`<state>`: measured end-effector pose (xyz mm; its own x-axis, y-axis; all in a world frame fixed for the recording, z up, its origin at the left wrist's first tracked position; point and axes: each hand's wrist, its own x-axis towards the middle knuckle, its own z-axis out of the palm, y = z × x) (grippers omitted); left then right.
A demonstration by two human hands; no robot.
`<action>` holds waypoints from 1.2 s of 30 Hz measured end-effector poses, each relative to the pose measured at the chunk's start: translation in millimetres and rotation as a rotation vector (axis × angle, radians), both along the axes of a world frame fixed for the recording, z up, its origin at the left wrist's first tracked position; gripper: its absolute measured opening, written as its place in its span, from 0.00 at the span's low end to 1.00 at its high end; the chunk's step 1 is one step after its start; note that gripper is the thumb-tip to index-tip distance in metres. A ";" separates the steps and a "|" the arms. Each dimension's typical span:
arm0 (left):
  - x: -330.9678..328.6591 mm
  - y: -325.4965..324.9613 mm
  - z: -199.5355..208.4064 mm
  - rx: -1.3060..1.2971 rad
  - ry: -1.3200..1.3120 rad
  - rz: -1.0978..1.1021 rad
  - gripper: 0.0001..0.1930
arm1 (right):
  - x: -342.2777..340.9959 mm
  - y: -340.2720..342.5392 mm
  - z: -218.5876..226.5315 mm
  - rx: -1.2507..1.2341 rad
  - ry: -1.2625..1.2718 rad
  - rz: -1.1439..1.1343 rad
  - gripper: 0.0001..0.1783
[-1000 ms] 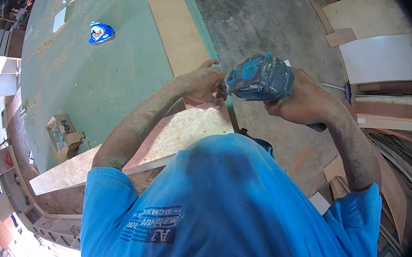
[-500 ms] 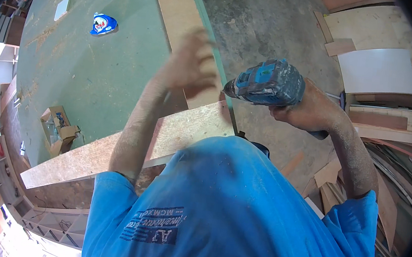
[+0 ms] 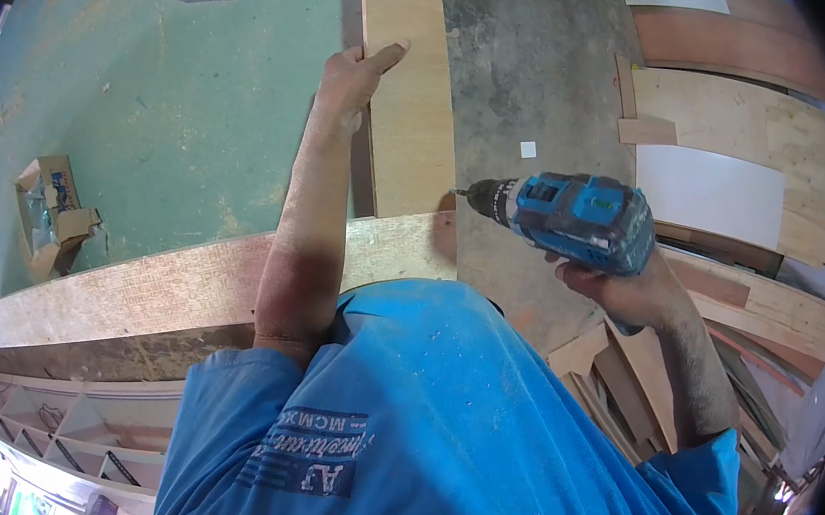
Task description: The person aligns several pieces of wood together and secures them using a power drill and screws.
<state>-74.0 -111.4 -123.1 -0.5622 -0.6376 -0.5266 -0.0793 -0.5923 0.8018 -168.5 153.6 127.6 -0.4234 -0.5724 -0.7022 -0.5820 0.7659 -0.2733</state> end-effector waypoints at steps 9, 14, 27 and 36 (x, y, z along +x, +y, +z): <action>-7.9 0.0 3.2 0.109 0.143 -0.074 0.30 | -0.8 -1.8 1.1 -0.012 -0.064 -0.064 0.21; -8.2 -2.1 -4.6 0.111 0.198 -0.067 0.27 | -0.1 -5.2 3.8 -0.002 -0.059 -0.066 0.21; -7.4 3.2 4.3 0.063 0.119 -0.018 0.27 | 4.3 -11.0 7.7 0.067 -0.075 -0.114 0.20; -4.1 3.1 7.1 0.022 0.137 -0.111 0.28 | 1.2 -5.2 3.7 0.041 -0.112 -0.188 0.19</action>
<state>-78.1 -108.2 -115.9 -0.6963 -0.5562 -0.4537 -0.0364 -0.6038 0.7963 -167.4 148.3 131.3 -0.4381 -0.4607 -0.7719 -0.3961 0.8698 -0.2942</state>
